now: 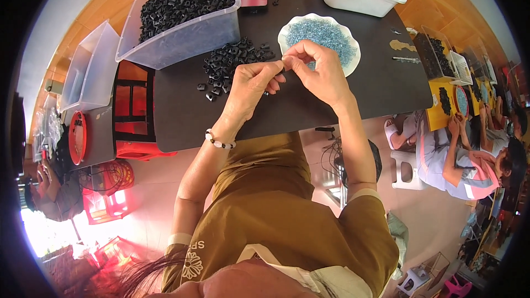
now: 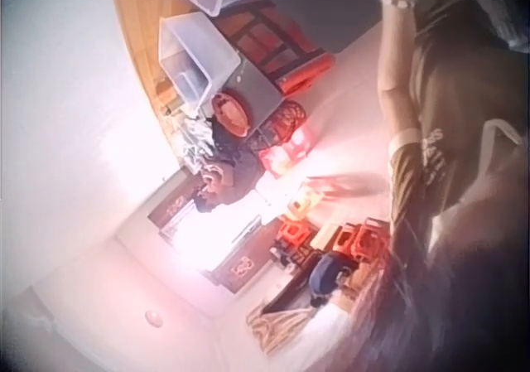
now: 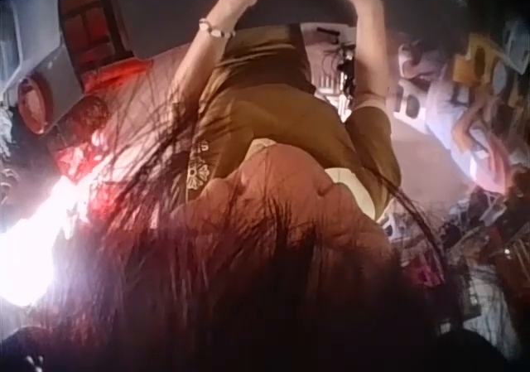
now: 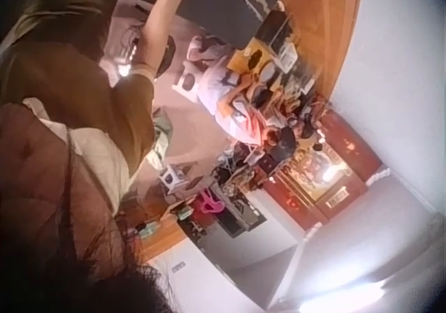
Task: The person assembles plastic cord locks by picking up plastic components and inserting small springs into them by hand.
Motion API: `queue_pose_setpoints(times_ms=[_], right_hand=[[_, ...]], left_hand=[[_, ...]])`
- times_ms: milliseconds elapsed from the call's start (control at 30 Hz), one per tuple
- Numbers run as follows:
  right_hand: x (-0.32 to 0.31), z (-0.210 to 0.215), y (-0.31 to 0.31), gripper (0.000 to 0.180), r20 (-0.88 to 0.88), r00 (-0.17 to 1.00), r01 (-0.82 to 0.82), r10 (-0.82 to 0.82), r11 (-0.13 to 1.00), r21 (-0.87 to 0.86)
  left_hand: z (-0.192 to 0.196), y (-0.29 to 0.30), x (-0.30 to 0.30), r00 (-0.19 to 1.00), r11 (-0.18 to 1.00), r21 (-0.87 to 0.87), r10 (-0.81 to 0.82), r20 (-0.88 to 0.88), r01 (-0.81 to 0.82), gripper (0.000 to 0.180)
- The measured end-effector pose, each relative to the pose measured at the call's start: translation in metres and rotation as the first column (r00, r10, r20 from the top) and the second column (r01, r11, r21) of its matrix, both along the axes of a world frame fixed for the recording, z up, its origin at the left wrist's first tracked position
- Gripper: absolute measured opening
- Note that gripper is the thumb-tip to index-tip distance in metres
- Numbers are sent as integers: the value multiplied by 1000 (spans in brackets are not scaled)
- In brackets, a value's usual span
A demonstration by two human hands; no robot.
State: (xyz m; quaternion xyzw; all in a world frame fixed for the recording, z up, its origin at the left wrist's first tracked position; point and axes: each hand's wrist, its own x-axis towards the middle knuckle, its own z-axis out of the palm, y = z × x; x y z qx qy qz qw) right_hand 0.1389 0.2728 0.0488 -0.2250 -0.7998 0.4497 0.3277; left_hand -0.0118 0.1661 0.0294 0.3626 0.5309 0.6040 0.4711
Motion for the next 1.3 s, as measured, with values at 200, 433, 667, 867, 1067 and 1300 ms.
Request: queue_pose_setpoints(times_ms=[200, 433, 667, 867, 1067, 1300], right_hand=[[1, -7, -16, 8, -34, 994, 106, -104, 991, 79], [4, -37, -66, 8, 220, 944, -180, 246, 942, -283], [-15, -37, -63, 9, 99, 985, -115, 143, 961, -250], [-1, -32, -73, 8, -17, 991, -128, 129, 935, -330], [2, -14, -96, 10, -35, 981, -193, 190, 972, -132], [-6, -17, -107, 13, -35, 988, -138, 152, 955, 264]], left_hand=[[-7, -36, -24, 979, 980, -11, 200, 41, -200, 30], [-27, -108, -27, 948, 954, -91, 296, 116, -287, 31], [-27, -139, -15, 931, 948, -65, 318, 181, -311, 30], [-25, -140, -3, 928, 968, -53, 251, 276, -246, 27], [-31, -139, 7, 951, 983, -3, 178, 254, -183, 27], [-35, -141, 12, 954, 983, -15, 179, 239, -181, 25]])
